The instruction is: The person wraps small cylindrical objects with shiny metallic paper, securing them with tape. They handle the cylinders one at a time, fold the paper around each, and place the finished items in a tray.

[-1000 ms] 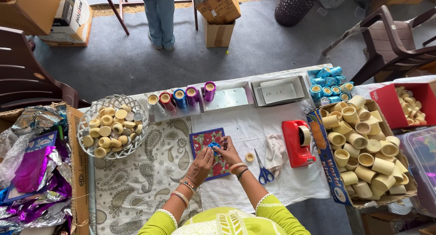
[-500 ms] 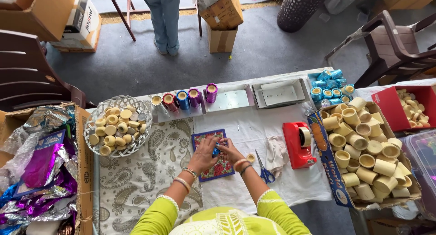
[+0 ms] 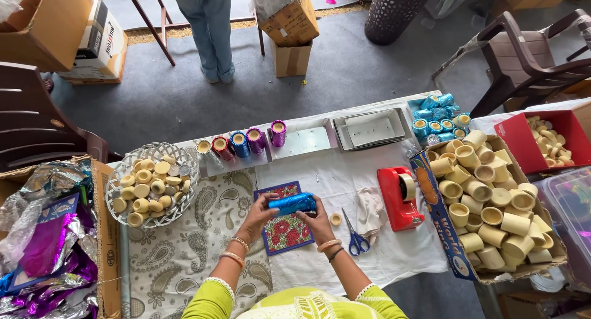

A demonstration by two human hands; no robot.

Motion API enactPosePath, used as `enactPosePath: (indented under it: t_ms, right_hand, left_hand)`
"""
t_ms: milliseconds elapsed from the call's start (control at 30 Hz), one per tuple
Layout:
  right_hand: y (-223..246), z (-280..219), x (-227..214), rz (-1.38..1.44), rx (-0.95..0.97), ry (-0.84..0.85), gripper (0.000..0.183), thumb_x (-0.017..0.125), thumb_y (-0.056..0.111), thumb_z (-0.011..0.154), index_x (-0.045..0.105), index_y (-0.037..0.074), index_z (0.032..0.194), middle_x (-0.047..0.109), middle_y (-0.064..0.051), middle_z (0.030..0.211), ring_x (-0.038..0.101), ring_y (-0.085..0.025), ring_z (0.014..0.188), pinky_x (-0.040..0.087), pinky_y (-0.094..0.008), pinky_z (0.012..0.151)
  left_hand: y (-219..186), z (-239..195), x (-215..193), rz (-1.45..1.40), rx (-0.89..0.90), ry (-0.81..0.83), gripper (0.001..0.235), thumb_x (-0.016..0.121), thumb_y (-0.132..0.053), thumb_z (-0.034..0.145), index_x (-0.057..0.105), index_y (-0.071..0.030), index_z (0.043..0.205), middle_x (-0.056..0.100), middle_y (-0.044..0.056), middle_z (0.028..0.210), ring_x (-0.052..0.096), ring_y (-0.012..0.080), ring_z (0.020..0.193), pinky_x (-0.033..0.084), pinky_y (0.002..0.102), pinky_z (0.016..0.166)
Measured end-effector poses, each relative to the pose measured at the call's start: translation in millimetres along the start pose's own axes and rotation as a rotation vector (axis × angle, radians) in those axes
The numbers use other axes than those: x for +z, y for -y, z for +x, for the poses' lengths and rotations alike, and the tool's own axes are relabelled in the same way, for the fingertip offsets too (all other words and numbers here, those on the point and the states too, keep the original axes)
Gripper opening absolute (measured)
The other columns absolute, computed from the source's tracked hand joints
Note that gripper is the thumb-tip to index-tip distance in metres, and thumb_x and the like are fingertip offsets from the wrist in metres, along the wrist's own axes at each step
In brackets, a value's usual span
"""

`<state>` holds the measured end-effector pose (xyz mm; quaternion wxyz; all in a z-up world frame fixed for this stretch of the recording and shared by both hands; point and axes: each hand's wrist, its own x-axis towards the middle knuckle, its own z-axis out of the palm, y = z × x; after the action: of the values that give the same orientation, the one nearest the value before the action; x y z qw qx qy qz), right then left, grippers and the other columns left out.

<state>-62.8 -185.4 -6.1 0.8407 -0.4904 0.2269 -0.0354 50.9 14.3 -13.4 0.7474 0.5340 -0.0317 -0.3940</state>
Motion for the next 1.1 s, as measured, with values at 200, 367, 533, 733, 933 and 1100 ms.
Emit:
enactPosePath:
  t_ms: [200, 367, 533, 733, 933, 1100]
  right_hand:
    - [37, 3, 27, -0.536, -0.180, 0.095, 0.070, 0.077, -0.003, 0.083, 0.055, 0.018, 0.146, 0.067, -0.005, 0.099, 0.065, -0.008, 0.086, 0.056, -0.025, 0.073]
    - [37, 6, 29, -0.664, -0.292, 0.216, 0.066, 0.076, -0.006, 0.082, 0.057, 0.017, 0.141, 0.068, -0.002, 0.108, 0.067, -0.009, 0.094, 0.062, -0.026, 0.083]
    - [46, 7, 15, -0.652, -0.314, 0.353, 0.057, 0.070, -0.010, 0.082, 0.053, 0.015, 0.131, 0.062, 0.001, 0.128, 0.065, -0.011, 0.103, 0.060, -0.028, 0.090]
    - [70, 22, 14, -1.129, -0.416, 0.427, 0.052, 0.068, -0.009, 0.086, 0.062, 0.016, 0.131, 0.062, -0.009, 0.113, 0.069, -0.026, 0.097, 0.061, -0.035, 0.083]
    - [79, 44, 25, -1.475, -0.399, 0.534, 0.040, 0.076, 0.006, 0.084, 0.063, 0.015, 0.122, 0.062, -0.006, 0.118, 0.068, -0.031, 0.097, 0.058, -0.039, 0.085]
    - [83, 42, 40, -1.532, -0.373, 0.510, 0.046, 0.079, 0.007, 0.077, 0.069, 0.015, 0.122, 0.061, -0.007, 0.118, 0.059, -0.028, 0.112, 0.052, -0.040, 0.100]
  left_hand:
    - [24, 28, -8, 0.444, 0.169, 0.105, 0.067, 0.078, 0.005, 0.075, 0.057, -0.011, 0.137, 0.062, 0.005, 0.128, 0.060, 0.0178, 0.119, 0.055, 0.034, 0.100]
    - [0, 15, 4, 0.537, 0.246, 0.107, 0.067, 0.077, 0.008, 0.075, 0.059, -0.014, 0.135, 0.062, 0.002, 0.133, 0.060, 0.0188, 0.125, 0.055, 0.031, 0.101]
    - [-11, 7, 9, 0.500, 0.158, 0.119, 0.065, 0.072, 0.009, 0.076, 0.054, -0.016, 0.133, 0.063, 0.004, 0.132, 0.065, 0.0223, 0.121, 0.060, 0.033, 0.099]
    - [-16, 18, 12, 0.708, 0.186, 0.137, 0.060, 0.069, 0.011, 0.079, 0.050, -0.015, 0.129, 0.066, 0.009, 0.126, 0.061, 0.0218, 0.126, 0.055, 0.034, 0.105]
    - [-32, 25, 19, 0.697, 0.279, 0.219, 0.063, 0.058, 0.017, 0.075, 0.050, -0.011, 0.131, 0.069, 0.009, 0.127, 0.064, 0.0220, 0.126, 0.051, 0.035, 0.111]
    - [-47, 15, 29, 0.659, 0.186, 0.161, 0.062, 0.073, 0.011, 0.077, 0.047, -0.011, 0.129, 0.066, 0.007, 0.128, 0.063, 0.0199, 0.122, 0.050, 0.033, 0.111]
